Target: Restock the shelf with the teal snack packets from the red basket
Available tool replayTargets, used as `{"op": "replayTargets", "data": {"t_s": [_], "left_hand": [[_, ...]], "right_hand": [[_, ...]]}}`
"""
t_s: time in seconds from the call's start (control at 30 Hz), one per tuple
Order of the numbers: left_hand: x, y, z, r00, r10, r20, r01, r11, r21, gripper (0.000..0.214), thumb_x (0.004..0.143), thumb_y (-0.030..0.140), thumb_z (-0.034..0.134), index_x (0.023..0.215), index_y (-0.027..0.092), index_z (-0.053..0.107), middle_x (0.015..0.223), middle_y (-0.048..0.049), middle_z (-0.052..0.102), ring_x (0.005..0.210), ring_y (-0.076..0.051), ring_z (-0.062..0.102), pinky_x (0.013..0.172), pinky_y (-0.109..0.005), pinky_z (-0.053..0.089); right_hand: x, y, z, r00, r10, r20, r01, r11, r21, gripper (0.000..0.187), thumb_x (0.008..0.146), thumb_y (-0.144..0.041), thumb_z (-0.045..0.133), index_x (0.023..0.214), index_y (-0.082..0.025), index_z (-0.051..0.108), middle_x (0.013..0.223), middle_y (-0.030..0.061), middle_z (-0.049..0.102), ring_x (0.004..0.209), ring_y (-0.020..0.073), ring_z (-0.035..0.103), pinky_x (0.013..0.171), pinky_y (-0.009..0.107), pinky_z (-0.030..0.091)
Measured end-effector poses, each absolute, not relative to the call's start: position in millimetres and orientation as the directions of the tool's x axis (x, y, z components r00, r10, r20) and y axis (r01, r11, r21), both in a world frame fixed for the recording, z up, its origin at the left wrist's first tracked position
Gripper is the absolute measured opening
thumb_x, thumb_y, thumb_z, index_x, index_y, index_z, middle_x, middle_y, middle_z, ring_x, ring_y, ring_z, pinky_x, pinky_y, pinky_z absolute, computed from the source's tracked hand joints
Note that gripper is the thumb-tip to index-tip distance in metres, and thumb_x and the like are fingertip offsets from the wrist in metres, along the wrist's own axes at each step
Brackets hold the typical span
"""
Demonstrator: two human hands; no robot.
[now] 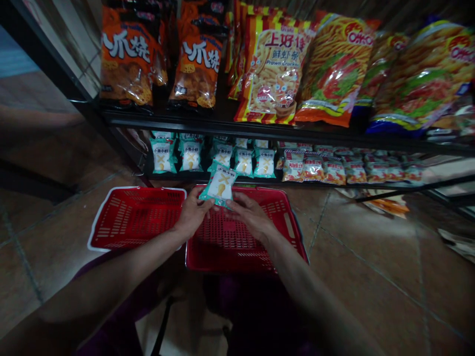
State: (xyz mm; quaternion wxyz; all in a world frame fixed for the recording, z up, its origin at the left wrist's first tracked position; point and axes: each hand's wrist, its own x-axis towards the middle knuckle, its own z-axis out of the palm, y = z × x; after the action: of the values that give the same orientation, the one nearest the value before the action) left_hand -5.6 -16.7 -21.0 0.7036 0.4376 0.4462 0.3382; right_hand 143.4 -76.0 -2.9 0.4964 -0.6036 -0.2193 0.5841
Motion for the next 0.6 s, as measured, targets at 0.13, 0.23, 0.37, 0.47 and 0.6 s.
{"op": "replayTargets", "data": {"t_s": [0.13, 0.23, 0.37, 0.47, 0.6], "left_hand": [[-3, -23, -17, 0.389, 0.852, -0.349, -0.107, 0.418, 0.902, 0.032, 0.076, 0.015, 0.064, 0.104, 0.016, 0.049, 0.083, -0.0046, 0.069, 0.062, -0.015, 0.065, 0.047, -0.023, 0.047], [-6, -26, -15, 0.452, 0.813, -0.366, -0.145, 0.472, 0.87, 0.039, 0.075, 0.02, 0.068, 0.109, 0.017, 0.05, 0.092, -0.0068, 0.069, 0.068, -0.018, 0.067, 0.051, -0.026, 0.052], [-9, -22, -12, 0.525, 0.743, -0.415, -0.249, 0.601, 0.76, 0.032, 0.079, 0.034, 0.067, 0.105, 0.017, 0.059, 0.113, -0.0109, 0.065, 0.091, -0.022, 0.067, 0.069, -0.033, 0.058], [-7, -17, -13, 0.541, 0.713, -0.446, -0.312, 0.662, 0.681, 0.028, 0.081, 0.033, 0.066, 0.102, 0.013, 0.065, 0.107, -0.0116, 0.069, 0.092, -0.02, 0.066, 0.08, -0.032, 0.056], [-2, -15, -20, 0.495, 0.709, -0.502, -0.349, 0.691, 0.633, 0.022, 0.081, 0.027, 0.065, 0.097, 0.011, 0.067, 0.1, -0.0118, 0.071, 0.085, -0.02, 0.068, 0.082, -0.033, 0.054]], "right_hand": [[141, -82, -7, 0.257, 0.826, -0.502, -0.423, -0.371, -0.827, 0.043, 0.06, -0.03, 0.082, 0.099, -0.022, 0.067, 0.089, -0.0002, 0.07, 0.066, 0.0078, 0.058, 0.067, 0.025, 0.05], [147, -84, -7, 0.292, 0.81, -0.508, -0.46, -0.347, -0.818, 0.041, 0.057, -0.024, 0.082, 0.096, -0.022, 0.069, 0.083, -0.0021, 0.07, 0.06, 0.0063, 0.055, 0.062, 0.024, 0.047], [152, -87, -2, 0.248, 0.837, -0.487, -0.424, -0.358, -0.832, 0.043, 0.058, -0.018, 0.079, 0.099, -0.024, 0.069, 0.082, -0.0039, 0.07, 0.058, 0.0054, 0.053, 0.057, 0.022, 0.043], [149, -89, 1, 0.211, 0.842, -0.497, -0.383, -0.397, -0.835, 0.042, 0.058, -0.014, 0.076, 0.098, -0.024, 0.07, 0.078, -0.0049, 0.069, 0.056, 0.0046, 0.052, 0.054, 0.02, 0.04], [145, -86, 2, 0.223, 0.837, -0.5, -0.365, -0.404, -0.839, 0.043, 0.058, -0.013, 0.075, 0.1, -0.023, 0.069, 0.072, -0.005, 0.068, 0.052, 0.005, 0.051, 0.051, 0.021, 0.038]]}}
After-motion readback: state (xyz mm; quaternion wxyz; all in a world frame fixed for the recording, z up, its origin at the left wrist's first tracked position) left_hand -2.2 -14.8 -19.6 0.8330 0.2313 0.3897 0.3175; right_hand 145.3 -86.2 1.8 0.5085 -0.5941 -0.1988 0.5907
